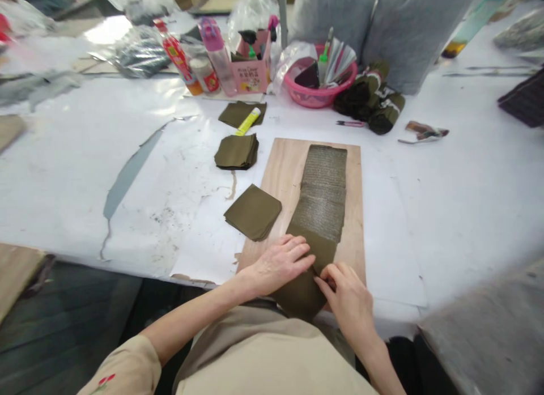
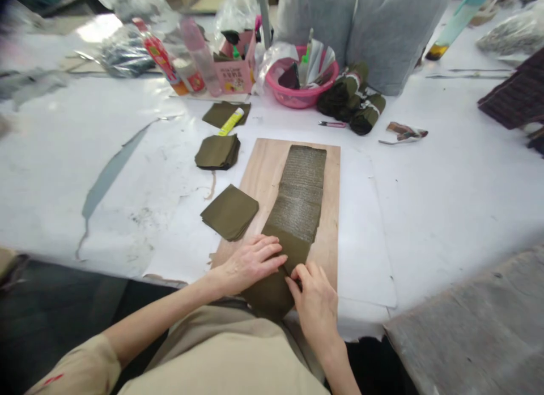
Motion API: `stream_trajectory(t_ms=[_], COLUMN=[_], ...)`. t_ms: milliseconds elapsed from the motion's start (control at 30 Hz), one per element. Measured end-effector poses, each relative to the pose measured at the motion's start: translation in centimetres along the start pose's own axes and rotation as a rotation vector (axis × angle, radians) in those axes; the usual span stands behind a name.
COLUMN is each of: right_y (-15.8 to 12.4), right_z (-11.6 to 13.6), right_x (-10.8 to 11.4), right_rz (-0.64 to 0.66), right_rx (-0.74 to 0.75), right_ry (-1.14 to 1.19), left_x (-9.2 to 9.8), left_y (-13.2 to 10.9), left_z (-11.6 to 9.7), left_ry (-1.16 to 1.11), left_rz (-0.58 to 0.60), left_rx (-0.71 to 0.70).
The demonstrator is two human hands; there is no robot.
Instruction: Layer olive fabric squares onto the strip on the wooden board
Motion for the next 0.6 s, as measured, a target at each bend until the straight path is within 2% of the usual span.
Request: stream_trajectory(t_ms=[133,233,300,367,467,533,600], right_y=[-0.1,-0.1,0.1,0.3,0.7,0.8,0.8], right_z=[0.1,-0.9,-1.8,-2.4,-2.4,-2.0,-1.6], right_x=[0.6,0.7,0.7,0.4,-0.2,-0.4,-0.3], right_rz=[-0.047,-0.085,-0.136,-0.166,-0.165,-0.183,-0.220], right_rx=[0.041,-0.020,-0.060,-0.058,0.011,0.058,0.096], right_ry=[0.236,0.382,0.448,0.483,0.429,0.365,0.307], left_x=[-0.2,-0.3,0.2,1.2,3.0,3.9,4.3], left_y=[0.6,0.5,0.2,-0.3,-2.3,-4.5,-6.4], left_z=[-0.4,-0.1,0.8,2.7,7.4,11.1,14.1], left_ry=[-0.059,-0.138,-0.228,-0.368,-0.583,-0.611,-0.576], left_rz=[0.056,0.098,0.094,0.057,-0.071,-0.191,-0.272], left_rx=[-0.066,-0.048,0.014,0.147,0.483,0.730,0.871])
Point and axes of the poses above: each hand's wrist, its own y-axis towards the middle knuckle, its own x-axis out of the back of the hand, z = x × y, the point moved 8 cm from there along y, towards the middle knuckle, and after that the axes turned 6 degrees about y, right-handed, at the moved point
